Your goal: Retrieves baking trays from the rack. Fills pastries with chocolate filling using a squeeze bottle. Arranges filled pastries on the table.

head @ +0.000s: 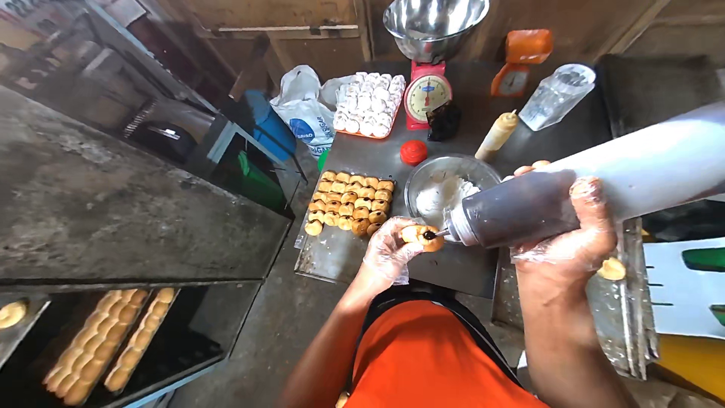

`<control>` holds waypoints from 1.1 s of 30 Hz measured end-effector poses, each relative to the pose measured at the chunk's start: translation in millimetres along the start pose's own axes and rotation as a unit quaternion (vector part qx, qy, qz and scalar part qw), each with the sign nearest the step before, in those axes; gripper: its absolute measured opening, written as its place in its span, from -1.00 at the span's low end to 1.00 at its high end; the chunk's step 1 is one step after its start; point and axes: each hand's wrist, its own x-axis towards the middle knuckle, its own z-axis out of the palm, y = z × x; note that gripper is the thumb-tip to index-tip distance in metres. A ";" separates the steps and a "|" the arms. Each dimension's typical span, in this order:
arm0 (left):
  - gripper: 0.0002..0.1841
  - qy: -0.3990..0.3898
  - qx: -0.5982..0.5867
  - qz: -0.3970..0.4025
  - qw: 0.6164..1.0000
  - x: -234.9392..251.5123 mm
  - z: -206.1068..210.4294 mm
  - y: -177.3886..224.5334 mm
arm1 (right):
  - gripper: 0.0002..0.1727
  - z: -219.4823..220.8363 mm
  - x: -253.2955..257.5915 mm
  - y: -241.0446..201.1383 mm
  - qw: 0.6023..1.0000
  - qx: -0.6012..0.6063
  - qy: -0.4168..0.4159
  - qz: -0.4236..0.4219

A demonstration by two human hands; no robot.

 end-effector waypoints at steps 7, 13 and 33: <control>-0.59 0.090 -0.056 -0.033 0.994 -27.7 -32.0 -20.6 | -0.50 -24.1 -2.8 41.2 0.990 0.007 0.082 0.114; -0.58 0.270 0.187 -0.145 0.933 -69.0 -147.1 -66.1 | -0.50 -58.9 -13.8 64.5 0.981 -0.006 0.101 0.164; -0.48 0.327 0.519 -0.346 0.710 -91.6 -324.8 -109.2 | -0.45 -163.0 -19.7 -8.3 0.996 0.017 0.067 0.063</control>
